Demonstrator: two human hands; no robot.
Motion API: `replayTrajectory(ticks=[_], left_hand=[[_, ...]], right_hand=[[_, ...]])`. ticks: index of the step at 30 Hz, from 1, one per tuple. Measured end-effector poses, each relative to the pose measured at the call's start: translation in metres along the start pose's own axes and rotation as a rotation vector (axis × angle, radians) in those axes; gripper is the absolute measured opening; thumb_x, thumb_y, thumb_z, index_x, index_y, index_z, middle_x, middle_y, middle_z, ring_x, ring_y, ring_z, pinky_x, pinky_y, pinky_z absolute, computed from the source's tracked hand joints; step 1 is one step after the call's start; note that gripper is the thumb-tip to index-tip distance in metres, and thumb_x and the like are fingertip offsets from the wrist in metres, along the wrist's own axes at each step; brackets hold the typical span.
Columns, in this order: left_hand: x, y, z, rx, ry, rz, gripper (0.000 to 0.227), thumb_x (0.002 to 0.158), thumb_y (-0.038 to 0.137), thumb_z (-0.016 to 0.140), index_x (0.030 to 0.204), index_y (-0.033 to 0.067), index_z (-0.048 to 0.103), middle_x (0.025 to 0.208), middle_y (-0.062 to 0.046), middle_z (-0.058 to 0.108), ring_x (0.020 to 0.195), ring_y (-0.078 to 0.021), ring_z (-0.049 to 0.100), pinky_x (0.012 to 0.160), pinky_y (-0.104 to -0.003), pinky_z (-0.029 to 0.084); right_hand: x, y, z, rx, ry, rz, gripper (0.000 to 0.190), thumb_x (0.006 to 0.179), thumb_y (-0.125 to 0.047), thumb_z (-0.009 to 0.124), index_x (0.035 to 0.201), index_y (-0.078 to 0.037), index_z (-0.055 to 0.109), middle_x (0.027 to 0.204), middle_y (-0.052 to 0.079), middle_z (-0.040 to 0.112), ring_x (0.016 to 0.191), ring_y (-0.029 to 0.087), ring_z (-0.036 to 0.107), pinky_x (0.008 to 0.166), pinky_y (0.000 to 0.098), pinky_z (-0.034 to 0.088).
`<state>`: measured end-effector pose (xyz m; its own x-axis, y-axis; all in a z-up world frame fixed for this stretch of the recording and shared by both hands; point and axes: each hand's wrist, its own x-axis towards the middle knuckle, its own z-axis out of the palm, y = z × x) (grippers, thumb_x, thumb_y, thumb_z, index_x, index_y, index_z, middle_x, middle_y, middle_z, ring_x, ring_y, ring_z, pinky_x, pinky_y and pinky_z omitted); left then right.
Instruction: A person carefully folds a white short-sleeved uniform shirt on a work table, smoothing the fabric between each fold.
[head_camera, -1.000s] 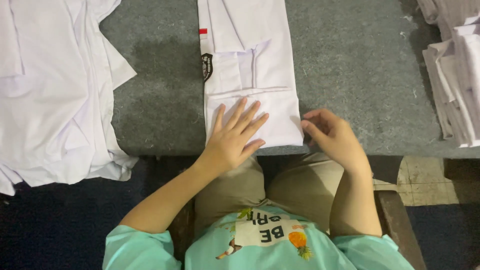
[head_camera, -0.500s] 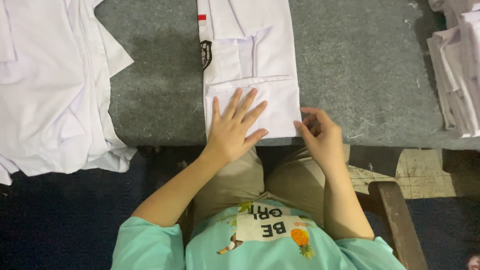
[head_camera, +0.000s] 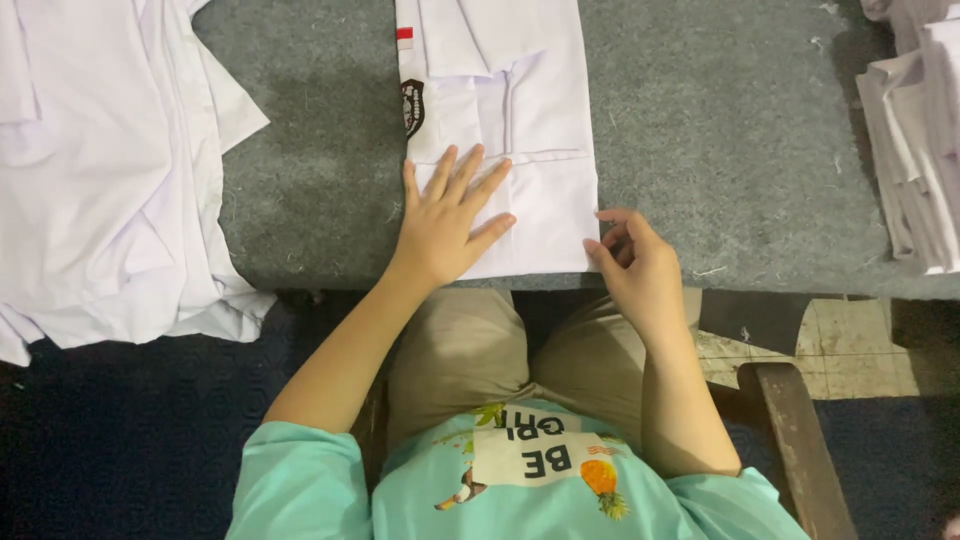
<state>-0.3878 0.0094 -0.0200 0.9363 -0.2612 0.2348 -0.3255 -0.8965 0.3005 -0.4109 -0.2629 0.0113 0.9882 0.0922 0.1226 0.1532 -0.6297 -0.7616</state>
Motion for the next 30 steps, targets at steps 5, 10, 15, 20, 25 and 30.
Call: replayTrajectory(ticks=[5, 10, 15, 20, 25, 30], left_hand=[[-0.001, -0.019, 0.0, -0.078, 0.159, -0.08, 0.064, 0.104, 0.051, 0.059, 0.154, 0.0136, 0.047, 0.159, -0.016, 0.042, 0.148, -0.0394, 0.036, 0.111, -0.078, 0.026], [-0.017, 0.021, -0.03, -0.164, 0.288, 0.058, 0.046, 0.106, 0.028, 0.06, 0.146, 0.0067, 0.053, 0.155, -0.018, 0.046, 0.149, -0.0424, 0.033, 0.112, -0.075, 0.022], [-0.017, 0.028, 0.006, -0.03, 0.184, 0.095, 0.044, 0.108, 0.035, 0.054, 0.145, 0.0115, 0.054, 0.159, -0.009, 0.045, 0.155, -0.0296, 0.028, 0.121, -0.067, 0.011], [-0.017, 0.025, 0.018, 0.054, 0.242, 0.067, 0.052, 0.106, 0.043, 0.055, 0.153, 0.0212, 0.049, 0.166, -0.006, 0.037, 0.154, -0.0278, 0.031, 0.123, -0.062, 0.012], [-0.018, 0.012, 0.012, 0.02, 0.285, -0.04, 0.062, 0.105, 0.05, 0.056, 0.153, 0.0115, 0.047, 0.162, -0.013, 0.043, 0.152, -0.03, 0.036, 0.121, -0.064, 0.015], [-0.025, 0.004, 0.005, -0.033, 0.279, -0.093, 0.059, 0.107, 0.047, 0.055, 0.153, 0.0108, 0.049, 0.163, -0.017, 0.039, 0.153, -0.0335, 0.033, 0.119, -0.067, 0.02]], right_hand=[[-0.004, -0.025, -0.005, -0.188, 0.118, -0.081, 0.033, 0.092, -0.018, 0.081, 0.12, -0.005, 0.069, 0.1, 0.013, 0.067, 0.076, 0.031, 0.068, 0.064, 0.0411, 0.056], [0.009, -0.049, 0.01, -0.191, 0.176, -0.437, 0.032, 0.1, -0.011, 0.069, 0.13, 0.0, 0.064, 0.131, 0.02, 0.056, 0.123, 0.043, 0.058, 0.1, 0.0498, 0.051], [0.03, -0.047, 0.051, -0.28, -0.105, -0.529, 0.043, 0.108, -0.011, 0.046, 0.15, -0.003, 0.051, 0.156, 0.025, 0.043, 0.149, 0.048, 0.029, 0.117, 0.0576, 0.032], [0.036, -0.028, 0.063, -0.495, -0.24, -0.4, 0.057, 0.111, -0.036, 0.032, 0.164, -0.015, 0.03, 0.169, 0.012, 0.028, 0.156, 0.037, 0.017, 0.126, 0.0486, 0.014], [0.04, -0.045, 0.041, -0.51, -0.312, -0.242, 0.059, 0.111, -0.046, 0.026, 0.164, -0.019, 0.029, 0.17, 0.01, 0.025, 0.157, 0.033, 0.016, 0.126, 0.052, 0.009], [0.041, -0.042, 0.028, -0.485, -0.319, -0.159, 0.063, 0.112, -0.048, 0.027, 0.164, -0.013, 0.03, 0.17, 0.015, 0.023, 0.158, 0.031, 0.016, 0.124, 0.0583, 0.003]])
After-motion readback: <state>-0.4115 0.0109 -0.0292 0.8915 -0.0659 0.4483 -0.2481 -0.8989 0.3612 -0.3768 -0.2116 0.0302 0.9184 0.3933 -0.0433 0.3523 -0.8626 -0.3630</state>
